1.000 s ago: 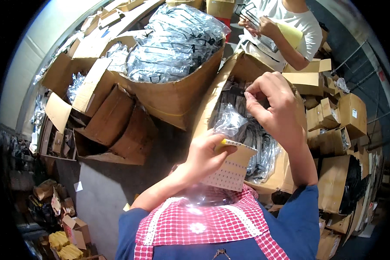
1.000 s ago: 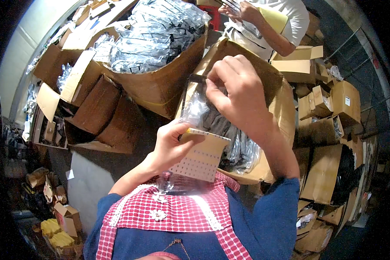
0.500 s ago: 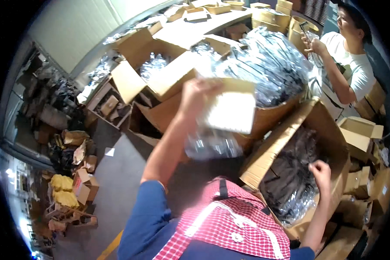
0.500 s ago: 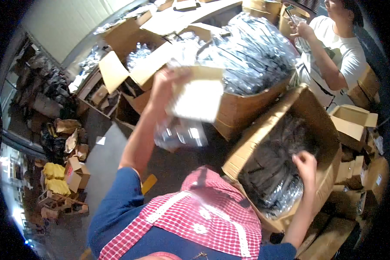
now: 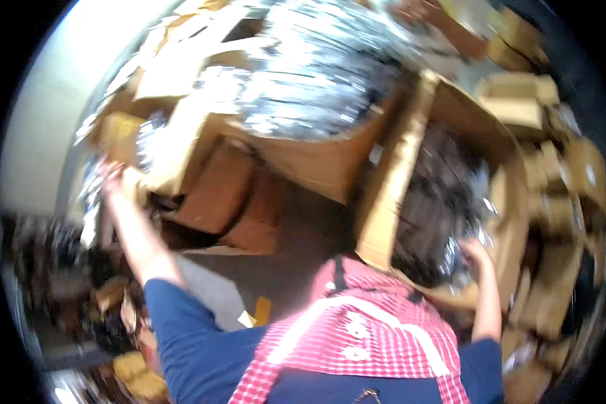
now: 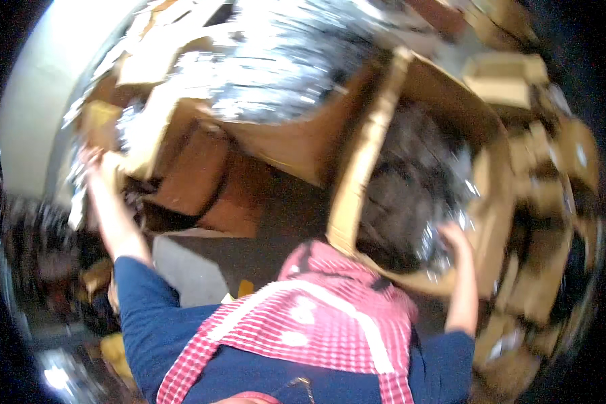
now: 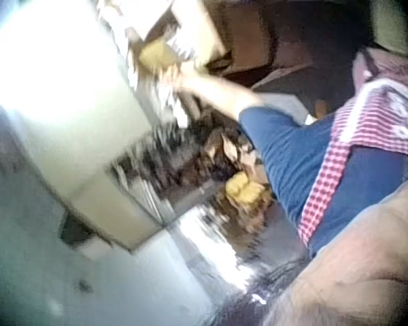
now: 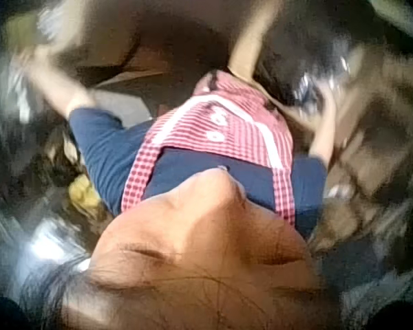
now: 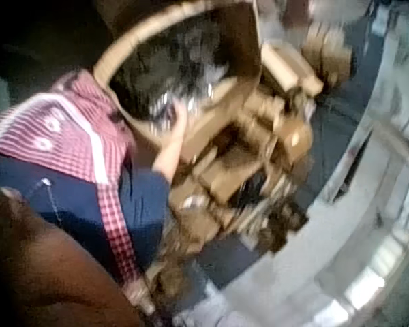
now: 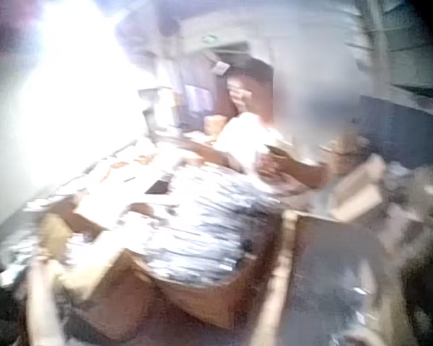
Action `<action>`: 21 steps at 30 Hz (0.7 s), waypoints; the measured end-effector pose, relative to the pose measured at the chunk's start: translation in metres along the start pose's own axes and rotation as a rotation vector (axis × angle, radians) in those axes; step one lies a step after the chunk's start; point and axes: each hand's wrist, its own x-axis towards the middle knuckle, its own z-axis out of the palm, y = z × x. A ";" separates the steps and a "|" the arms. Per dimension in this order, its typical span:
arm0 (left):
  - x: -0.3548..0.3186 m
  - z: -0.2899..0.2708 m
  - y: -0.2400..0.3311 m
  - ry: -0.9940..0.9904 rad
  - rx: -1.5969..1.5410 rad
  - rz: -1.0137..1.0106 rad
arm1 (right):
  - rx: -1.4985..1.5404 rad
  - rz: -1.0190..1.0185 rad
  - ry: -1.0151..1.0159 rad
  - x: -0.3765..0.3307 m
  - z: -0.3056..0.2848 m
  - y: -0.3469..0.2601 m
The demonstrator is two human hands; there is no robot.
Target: The person takes black plastic components from a box, applies small circular stickers from a sheet to each part by hand, and places the items into plastic bags.
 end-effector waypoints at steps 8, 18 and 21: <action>-0.061 0.072 -0.023 -0.198 -0.226 0.055 | -0.847 -0.009 0.440 0.042 0.050 -0.022; -0.322 0.245 0.048 -0.484 -0.378 -0.390 | -0.847 0.057 0.381 0.083 0.050 -0.059; -0.361 0.268 0.034 -0.560 -0.445 -0.375 | -0.900 0.003 0.412 0.048 0.059 -0.081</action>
